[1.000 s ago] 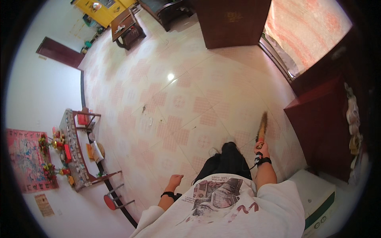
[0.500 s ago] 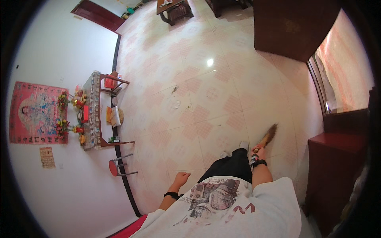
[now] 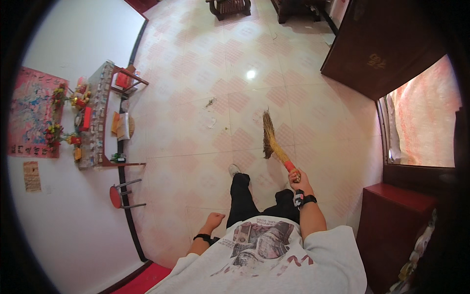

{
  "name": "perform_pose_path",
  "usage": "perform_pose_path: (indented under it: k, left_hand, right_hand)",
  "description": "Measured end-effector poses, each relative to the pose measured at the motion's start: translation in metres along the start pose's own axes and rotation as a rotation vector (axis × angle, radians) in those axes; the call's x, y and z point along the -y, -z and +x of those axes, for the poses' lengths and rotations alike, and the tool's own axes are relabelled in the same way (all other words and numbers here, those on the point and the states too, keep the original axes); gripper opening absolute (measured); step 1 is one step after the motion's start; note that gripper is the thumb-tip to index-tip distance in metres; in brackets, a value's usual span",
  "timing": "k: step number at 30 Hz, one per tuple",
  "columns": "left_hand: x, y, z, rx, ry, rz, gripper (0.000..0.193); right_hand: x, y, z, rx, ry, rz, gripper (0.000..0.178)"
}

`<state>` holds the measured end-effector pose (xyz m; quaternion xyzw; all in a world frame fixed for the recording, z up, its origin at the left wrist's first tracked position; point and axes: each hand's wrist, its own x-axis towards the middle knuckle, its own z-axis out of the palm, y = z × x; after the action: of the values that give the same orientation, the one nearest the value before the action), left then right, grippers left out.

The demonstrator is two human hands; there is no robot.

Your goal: The recorder is sweeping the tiled floor of a living room using a straw broom.

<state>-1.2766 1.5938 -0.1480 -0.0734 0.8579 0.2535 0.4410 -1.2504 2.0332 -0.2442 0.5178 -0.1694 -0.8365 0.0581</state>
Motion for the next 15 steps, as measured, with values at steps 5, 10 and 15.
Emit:
perform_pose_path:
  k: [5, 10, 15]
  left_hand:
    - [0.070, 0.065, 0.089, 0.062, 0.021, 0.017, 0.036]
    - [0.066, 0.143, 0.131, -0.015, -0.098, -0.025, 0.036]
    - [0.023, 0.193, 0.118, -0.020, -0.135, -0.186, 0.040]
  right_hand:
    - [-0.041, 0.014, -0.018, 0.011, 0.147, 0.027, 0.032]
    - [-0.086, 0.018, 0.003, -0.114, 0.419, 0.062, 0.020]
    - [-0.110, 0.006, 0.102, -0.134, 0.417, 0.297, 0.017]
